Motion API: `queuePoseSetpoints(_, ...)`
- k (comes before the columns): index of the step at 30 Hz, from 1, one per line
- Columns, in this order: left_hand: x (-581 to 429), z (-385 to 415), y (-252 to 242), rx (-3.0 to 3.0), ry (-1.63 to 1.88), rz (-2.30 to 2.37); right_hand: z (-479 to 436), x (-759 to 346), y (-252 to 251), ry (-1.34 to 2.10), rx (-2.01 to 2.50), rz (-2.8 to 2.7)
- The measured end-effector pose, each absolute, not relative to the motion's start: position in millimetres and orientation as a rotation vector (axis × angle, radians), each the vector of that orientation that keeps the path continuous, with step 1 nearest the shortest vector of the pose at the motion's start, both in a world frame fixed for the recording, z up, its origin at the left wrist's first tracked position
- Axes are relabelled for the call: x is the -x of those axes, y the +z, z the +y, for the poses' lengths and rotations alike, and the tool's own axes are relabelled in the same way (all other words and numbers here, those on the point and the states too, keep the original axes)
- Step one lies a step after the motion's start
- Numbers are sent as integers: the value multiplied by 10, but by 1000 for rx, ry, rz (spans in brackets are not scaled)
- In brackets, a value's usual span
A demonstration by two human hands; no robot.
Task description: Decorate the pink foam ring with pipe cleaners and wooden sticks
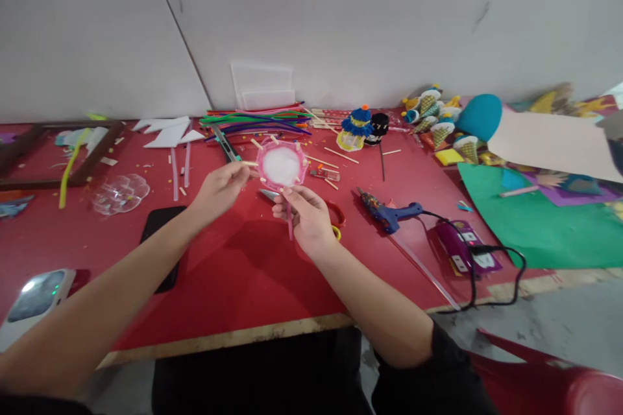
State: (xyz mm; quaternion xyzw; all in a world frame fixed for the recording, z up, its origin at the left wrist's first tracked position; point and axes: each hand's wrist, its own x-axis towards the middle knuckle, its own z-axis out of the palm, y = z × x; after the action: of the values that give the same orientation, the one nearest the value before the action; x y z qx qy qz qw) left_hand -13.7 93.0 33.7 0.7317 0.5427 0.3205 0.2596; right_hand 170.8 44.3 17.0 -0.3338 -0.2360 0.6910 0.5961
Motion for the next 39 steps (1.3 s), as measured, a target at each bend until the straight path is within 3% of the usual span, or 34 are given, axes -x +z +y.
queuePoseSetpoints(6, 250, 45, 275, -2541, 77, 1353, 445, -1726, 196, 1589, 787, -533)
queuePoseSetpoints(11, 313, 25, 132, -2671, -132, 1089, 454, -1735, 196, 1559, 811, -546)
queuePoseSetpoints(17, 522, 663, 35, -2633, -21, 1490, 481, -1742, 177, 1539, 825, -538)
queuePoseSetpoints(22, 429, 669, -27, -2382, 213, 1895, 490, -1746, 182, 1518, 821, -528)
queuePoseSetpoints(26, 283, 636, -71, -2277, 374, 1700, 473, -1719, 190, 1542, 807, -547)
queuePoseSetpoints(31, 159, 728, 126, -1686, 1159, 1357, 450, -1682, 155, 1607, 810, -577)
queuePoseSetpoints(35, 17, 475, 313, -1180, 1164, 974, 394, -1650, 134, 1654, 803, -607)
queuePoseSetpoints(39, -89, 170, 340, -895, 1276, 943, 296, -1579, 150, 1721, 777, -644)
